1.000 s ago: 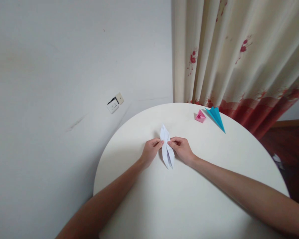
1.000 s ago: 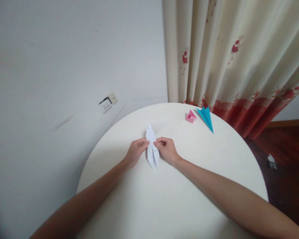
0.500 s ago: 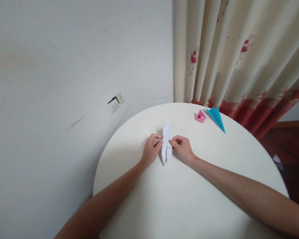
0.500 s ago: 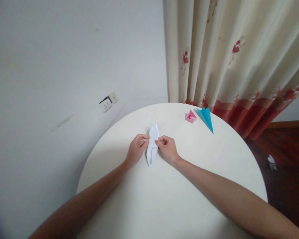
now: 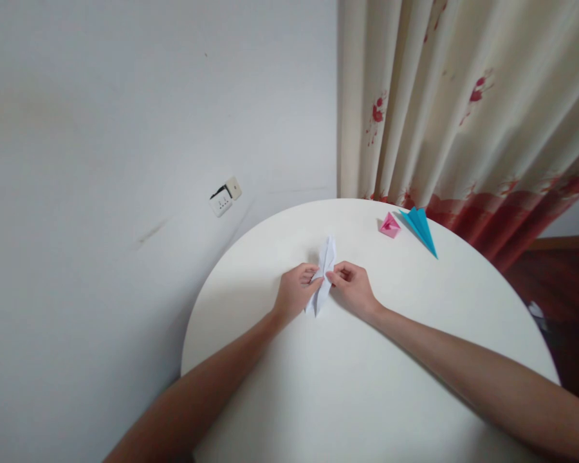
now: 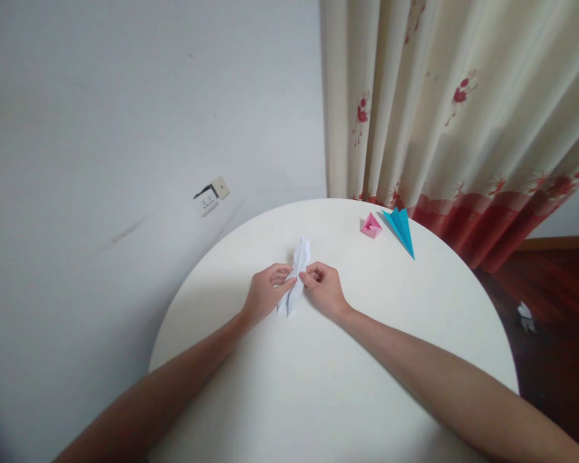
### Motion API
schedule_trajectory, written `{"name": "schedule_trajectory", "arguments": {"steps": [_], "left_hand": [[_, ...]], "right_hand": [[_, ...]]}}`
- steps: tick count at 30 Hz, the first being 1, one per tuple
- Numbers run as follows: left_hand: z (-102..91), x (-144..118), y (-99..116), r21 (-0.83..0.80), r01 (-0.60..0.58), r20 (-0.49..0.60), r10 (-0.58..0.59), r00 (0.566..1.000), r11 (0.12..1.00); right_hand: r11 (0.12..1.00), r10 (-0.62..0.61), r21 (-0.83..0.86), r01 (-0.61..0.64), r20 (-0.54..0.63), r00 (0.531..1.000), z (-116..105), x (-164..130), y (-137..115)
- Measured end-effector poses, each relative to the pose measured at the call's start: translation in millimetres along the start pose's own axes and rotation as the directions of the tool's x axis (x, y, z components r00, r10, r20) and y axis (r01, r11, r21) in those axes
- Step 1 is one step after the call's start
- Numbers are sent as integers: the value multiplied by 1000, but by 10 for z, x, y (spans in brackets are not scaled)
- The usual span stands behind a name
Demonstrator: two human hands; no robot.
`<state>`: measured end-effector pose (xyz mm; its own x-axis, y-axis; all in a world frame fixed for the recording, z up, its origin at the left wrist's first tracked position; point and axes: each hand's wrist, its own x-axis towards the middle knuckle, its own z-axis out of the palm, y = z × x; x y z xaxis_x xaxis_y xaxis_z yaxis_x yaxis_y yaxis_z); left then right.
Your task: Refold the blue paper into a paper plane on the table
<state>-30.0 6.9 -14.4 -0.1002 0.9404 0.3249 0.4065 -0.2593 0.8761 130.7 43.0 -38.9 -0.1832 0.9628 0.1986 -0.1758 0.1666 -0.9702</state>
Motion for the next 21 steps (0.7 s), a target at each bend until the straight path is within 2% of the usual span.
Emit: {"name": "schedule_trajectory", "arguments": {"steps": [5,10,13,15,18,21], "left_hand": [[-19,26,-19,-48,26,7,-26,1000,999],[-45,55,-24,-78,60,-54,-64,996,995],[-57,54,-7,-72,56,-83,-62,995,996],[-60,47,17,-65,55,-95,-61,994,996],[-62,38,62,-41,41,-93,-44,995,998],[-64,38,87,-13,2,-89,-3,996,1000]], "right_hand": [[1000,-6,2,6,8,1000,2,-13,21],[996,-76,-45,75,-15,997,7,-23,31],[971,-192,-164,173,-108,976,-17,-38,8],[913,-321,-300,275,-114,940,-50,-49,-26],[779,-466,-458,427,32,884,-98,-60,-70],[691,-477,-509,513,213,853,-118,-60,-69]]}}
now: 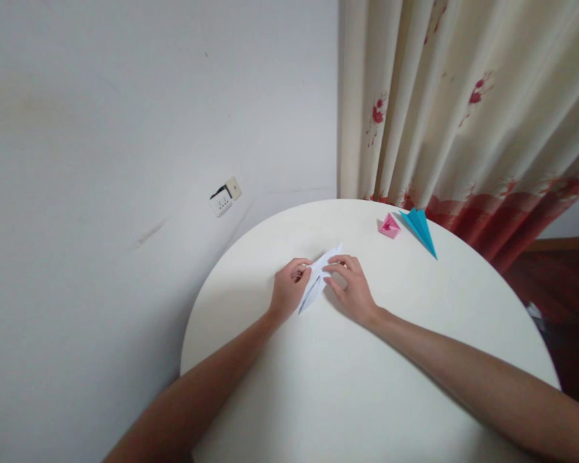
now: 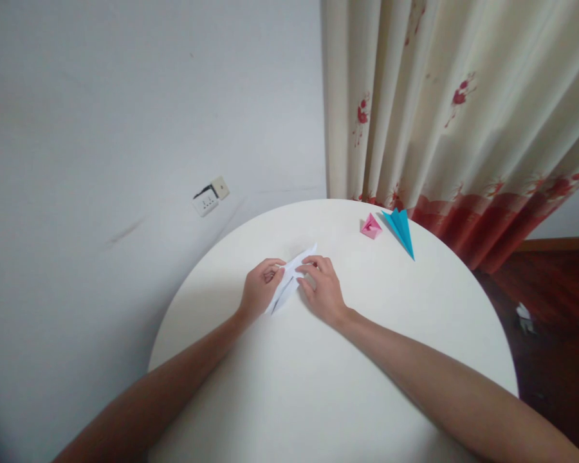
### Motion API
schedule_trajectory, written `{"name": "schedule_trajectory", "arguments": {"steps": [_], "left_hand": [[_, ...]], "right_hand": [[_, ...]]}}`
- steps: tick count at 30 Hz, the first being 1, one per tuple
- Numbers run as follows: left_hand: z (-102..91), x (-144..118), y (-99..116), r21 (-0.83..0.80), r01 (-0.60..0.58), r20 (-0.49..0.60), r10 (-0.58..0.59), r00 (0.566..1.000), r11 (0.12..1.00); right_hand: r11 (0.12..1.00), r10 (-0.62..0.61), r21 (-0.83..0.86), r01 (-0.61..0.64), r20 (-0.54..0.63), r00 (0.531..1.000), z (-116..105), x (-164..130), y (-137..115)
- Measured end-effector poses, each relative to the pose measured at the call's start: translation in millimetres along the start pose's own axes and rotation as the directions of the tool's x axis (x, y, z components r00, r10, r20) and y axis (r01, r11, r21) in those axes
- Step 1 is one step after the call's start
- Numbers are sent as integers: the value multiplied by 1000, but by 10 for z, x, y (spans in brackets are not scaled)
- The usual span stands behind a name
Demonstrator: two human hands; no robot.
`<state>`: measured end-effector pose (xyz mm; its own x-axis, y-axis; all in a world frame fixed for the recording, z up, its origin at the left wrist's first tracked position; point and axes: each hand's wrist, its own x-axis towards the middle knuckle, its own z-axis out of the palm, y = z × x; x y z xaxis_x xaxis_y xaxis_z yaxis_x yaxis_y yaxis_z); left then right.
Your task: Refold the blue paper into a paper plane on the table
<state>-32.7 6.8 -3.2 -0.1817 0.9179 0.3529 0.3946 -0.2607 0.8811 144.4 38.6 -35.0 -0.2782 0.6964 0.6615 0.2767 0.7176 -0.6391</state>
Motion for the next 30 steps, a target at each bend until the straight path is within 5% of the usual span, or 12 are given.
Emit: {"name": "schedule_trajectory", "arguments": {"steps": [7,19,26,30], "left_hand": [[9,21,-77,-15,-17,-7,17,1000,1000],[21,32,-237,37,-11,44,9,999,999],[41,6,-232,-161,138,82,-126,989,977],[38,2,-210,-103,67,63,-61,996,992]], "right_hand": [[1000,-2,-30,6,147,989,9,-4,-3],[969,158,183,-166,58,986,59,-6,37],[908,195,387,-157,-61,979,72,0,71],[897,210,404,-177,-40,977,75,-1,69]]}}
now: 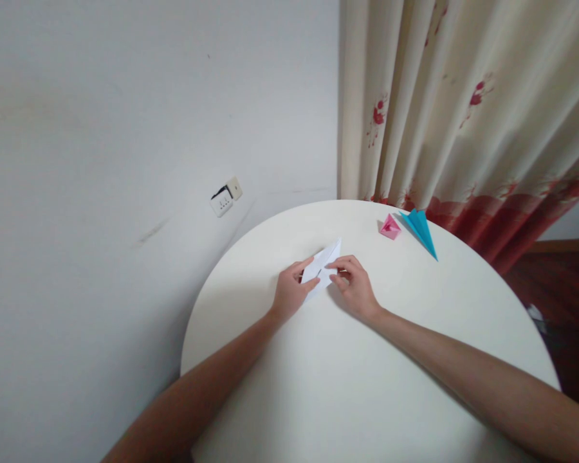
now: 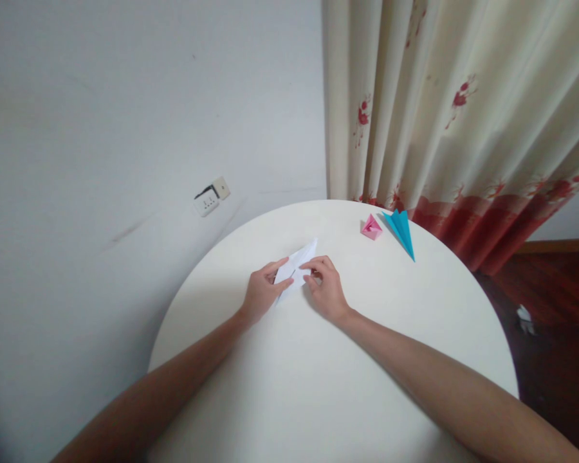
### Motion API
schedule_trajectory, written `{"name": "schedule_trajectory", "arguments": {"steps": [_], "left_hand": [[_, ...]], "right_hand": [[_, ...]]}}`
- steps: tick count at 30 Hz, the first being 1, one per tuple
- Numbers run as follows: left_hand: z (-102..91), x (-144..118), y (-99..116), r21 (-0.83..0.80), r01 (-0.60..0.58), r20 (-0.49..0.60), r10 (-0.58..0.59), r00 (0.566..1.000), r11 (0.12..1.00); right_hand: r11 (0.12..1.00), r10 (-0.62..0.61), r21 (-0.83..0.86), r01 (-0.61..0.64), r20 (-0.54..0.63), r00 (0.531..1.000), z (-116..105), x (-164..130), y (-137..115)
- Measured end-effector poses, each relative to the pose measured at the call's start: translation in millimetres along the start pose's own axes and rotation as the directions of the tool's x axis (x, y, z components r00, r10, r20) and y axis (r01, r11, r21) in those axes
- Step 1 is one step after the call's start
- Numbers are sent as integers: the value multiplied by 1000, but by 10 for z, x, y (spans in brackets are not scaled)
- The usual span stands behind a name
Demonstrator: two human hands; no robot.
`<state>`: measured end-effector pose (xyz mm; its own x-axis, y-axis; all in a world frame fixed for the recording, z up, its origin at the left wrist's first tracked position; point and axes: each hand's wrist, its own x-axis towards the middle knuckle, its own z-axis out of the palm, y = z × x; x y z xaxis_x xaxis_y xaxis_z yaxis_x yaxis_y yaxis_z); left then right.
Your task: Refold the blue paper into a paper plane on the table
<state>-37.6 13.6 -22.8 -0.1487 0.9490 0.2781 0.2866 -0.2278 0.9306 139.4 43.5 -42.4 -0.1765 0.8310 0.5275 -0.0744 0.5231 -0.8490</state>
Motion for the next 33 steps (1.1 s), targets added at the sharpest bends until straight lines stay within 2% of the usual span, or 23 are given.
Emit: {"name": "schedule_trajectory", "arguments": {"steps": [6,11,15,19,22,23,25,29,31,33], "left_hand": [[-29,5,29,257,-163,12,166,986,952],[-33,-11,60,345,-202,7,212,977,917],[-29,1,42,285,-176,-17,189,982,942],[-28,31,13,116,-47,-62,55,997,992],[-28,48,-2,-41,74,-89,-77,993,996],[-28,50,-3,-84,105,-87,-112,990,991],[-23,48,-1,-140,139,-78,-151,985,980],[-6,22,6,-157,127,-15,-131,991,979],[-1,11,11,-119,87,33,-84,996,989],[-4,3,31,-31,-3,16,4,1000,1000]], "right_hand": [[1000,-14,-27,16,75,997,18,-4,-31],[999,-34,-32,36,66,997,25,-4,-50],[999,-33,2,33,25,999,29,-6,-90],[1000,13,15,-12,-83,996,25,-3,-96],[993,119,22,-117,-190,975,16,22,-36],[985,172,50,-165,-200,965,14,37,-11],[958,276,119,-260,-147,950,11,69,26],[927,349,143,-347,12,937,7,111,23],[930,350,125,-347,-2,937,6,112,6],[933,348,115,-340,-54,936,6,106,-2]]}}
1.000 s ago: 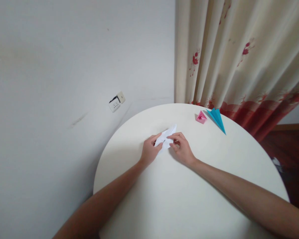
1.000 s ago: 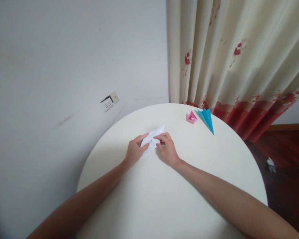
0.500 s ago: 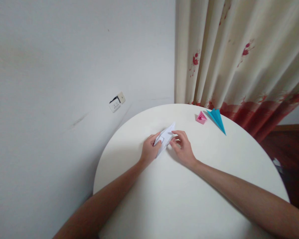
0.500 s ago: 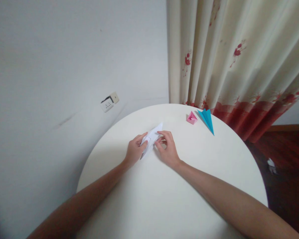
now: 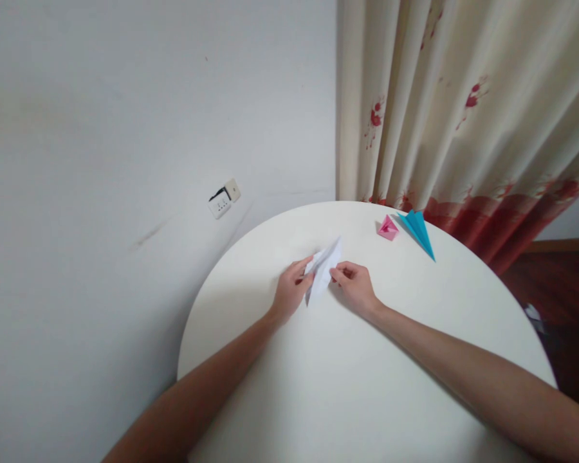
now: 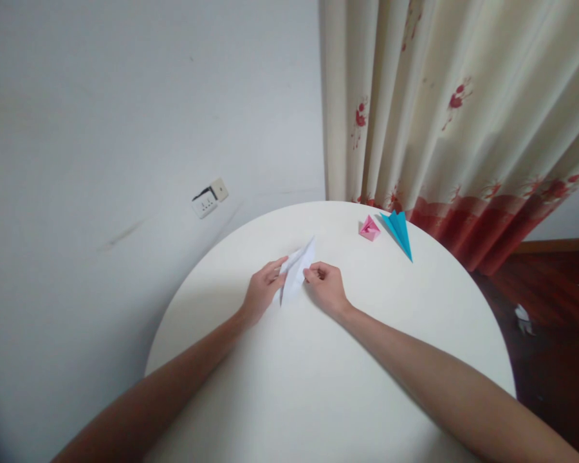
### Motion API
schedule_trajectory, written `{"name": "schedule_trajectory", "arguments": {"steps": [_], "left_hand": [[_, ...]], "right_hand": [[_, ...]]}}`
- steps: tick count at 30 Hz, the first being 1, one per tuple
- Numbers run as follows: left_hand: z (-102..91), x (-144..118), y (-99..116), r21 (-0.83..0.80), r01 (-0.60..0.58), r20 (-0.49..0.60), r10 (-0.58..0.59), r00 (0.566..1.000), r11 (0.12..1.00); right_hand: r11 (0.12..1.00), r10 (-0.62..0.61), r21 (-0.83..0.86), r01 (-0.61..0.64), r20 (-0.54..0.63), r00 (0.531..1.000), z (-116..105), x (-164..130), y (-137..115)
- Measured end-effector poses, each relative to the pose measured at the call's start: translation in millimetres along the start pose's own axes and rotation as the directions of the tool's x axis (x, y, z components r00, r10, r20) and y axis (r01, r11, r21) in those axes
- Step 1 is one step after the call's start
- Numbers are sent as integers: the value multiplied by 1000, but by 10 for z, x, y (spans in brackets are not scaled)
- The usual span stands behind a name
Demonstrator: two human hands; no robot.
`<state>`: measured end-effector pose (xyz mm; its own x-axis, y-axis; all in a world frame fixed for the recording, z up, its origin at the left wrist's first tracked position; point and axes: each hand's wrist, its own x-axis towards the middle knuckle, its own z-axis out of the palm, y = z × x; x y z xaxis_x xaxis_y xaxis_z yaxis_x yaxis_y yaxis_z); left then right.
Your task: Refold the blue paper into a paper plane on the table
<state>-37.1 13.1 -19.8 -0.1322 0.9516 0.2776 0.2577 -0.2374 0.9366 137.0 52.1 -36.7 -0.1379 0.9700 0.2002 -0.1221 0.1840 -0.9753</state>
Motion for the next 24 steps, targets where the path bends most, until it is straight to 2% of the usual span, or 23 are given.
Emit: {"name": "schedule_trajectory", "arguments": {"steps": [3,5,6,8,11,14,16,17,21,24], "left_hand": [[-17,-16,77,209,-183,-91,205,974,961],[-27,-30,144,297,-259,-81,295,952,919],[-30,-36,172,310,-269,-63,302,951,912],[-30,-39,203,298,-229,-33,250,968,927],[-33,-9,172,188,-91,-39,100,994,978],[-38,34,84,-38,37,-43,-39,998,999],[-31,42,33,-191,110,-6,-114,993,975],[-22,38,18,-249,146,22,-145,989,957],[32,-9,39,-345,229,86,-212,974,910],[57,-38,113,-368,263,117,-236,965,892]], "right_hand": [[1000,-29,-11,28,-68,997,6,-15,9],[998,-51,-29,49,-72,996,14,-34,9],[998,-60,-39,57,-61,996,18,-47,3],[995,-91,-47,90,-5,996,23,-79,-22],[983,-178,-26,181,91,980,22,-112,-68],[975,-219,-46,219,2,976,11,-98,-87],[979,-201,-37,199,-63,978,4,-73,-79],[983,-185,-15,185,-54,981,3,-62,-73],[985,-161,86,151,123,979,20,-69,-58],[981,-161,131,140,167,973,35,-100,-76]]}}
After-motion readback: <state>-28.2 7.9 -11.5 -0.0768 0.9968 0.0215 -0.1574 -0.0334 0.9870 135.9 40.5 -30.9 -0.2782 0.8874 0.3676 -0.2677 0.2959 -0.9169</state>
